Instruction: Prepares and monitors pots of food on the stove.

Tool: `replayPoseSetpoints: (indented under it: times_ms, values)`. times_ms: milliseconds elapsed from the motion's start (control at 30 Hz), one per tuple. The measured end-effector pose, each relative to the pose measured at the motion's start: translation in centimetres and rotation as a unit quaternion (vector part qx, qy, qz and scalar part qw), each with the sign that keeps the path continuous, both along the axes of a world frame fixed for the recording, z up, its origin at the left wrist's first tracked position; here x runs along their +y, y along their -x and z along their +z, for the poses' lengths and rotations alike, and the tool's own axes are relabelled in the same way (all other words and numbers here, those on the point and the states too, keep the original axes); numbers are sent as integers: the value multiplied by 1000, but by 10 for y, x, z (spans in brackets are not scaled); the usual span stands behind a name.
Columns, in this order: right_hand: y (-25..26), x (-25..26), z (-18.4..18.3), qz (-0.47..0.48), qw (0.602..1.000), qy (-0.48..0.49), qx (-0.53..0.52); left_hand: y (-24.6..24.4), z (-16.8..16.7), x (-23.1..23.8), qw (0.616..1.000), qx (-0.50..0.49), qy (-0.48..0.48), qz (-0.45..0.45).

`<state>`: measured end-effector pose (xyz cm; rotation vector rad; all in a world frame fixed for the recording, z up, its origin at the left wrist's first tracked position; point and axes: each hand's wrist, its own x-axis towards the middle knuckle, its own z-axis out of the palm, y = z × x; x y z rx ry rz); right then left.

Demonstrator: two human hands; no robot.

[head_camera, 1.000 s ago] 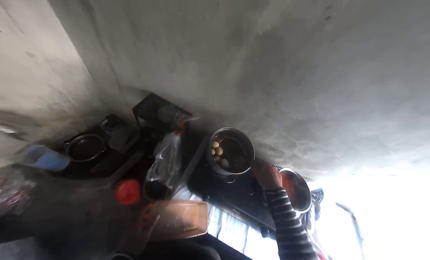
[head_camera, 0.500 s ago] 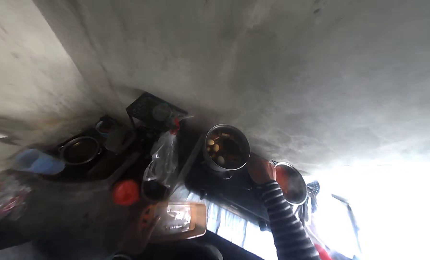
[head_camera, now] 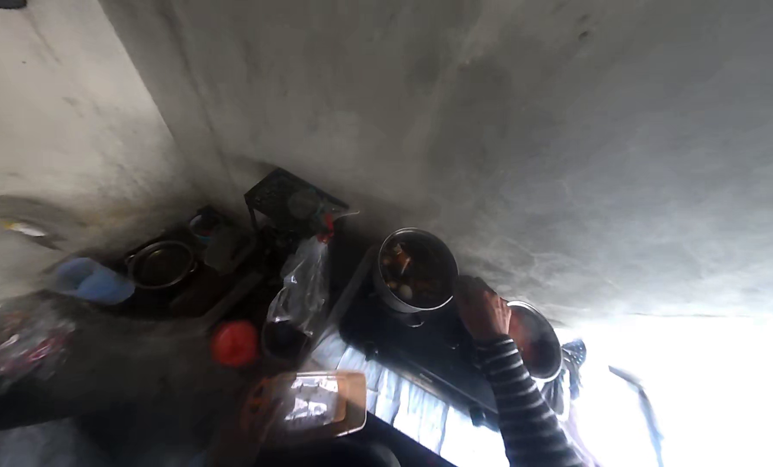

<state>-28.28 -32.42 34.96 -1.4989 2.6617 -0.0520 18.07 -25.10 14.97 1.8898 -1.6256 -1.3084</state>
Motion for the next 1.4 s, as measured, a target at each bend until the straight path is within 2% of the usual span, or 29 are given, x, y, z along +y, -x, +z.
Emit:
replayPoseSetpoints:
  times_ms: [133, 300, 400, 567, 700, 767, 867, 1000, 1133, 1300, 1400]
  values:
    - [0, -14, -14, 54, 993, 50, 95, -1, 9, -2, 1000, -8, -3, -15]
    - [11, -45, -17, 155, 979, -79, 103, -4, 4, -2, 999, -18, 18, -36]
    - [9, -61, -5, 168, 967, -178, 74, -6, -1, -3, 999, -20, 26, -32]
    - [10, -75, 28, 135, 955, -255, 74, -13, -6, 0, 1000, -4, 28, 0]
    - [28, -87, 39, 171, 941, -292, 26, -16, -2, 2, 1000, -2, 16, 17]
    - [28, -88, 50, 184, 933, -307, 34, -18, -1, 2, 1000, -1, 11, 18]
    - [17, -78, 79, 165, 936, -302, 77, -19, -3, 1, 1000, -8, 8, 17]
    - [14, -48, 107, 163, 951, -232, 119, -18, -7, -2, 1000, -21, 14, 6]
    - [20, -24, 114, 162, 959, -199, 119, -13, -8, -9, 999, -13, 37, -26]
    - [13, -8, 117, 190, 949, -236, 90, -4, -13, -19, 997, -23, 39, -54]
    - [5, -6, 106, 226, 940, -241, 84, 1, -13, -25, 996, -42, 31, -76]
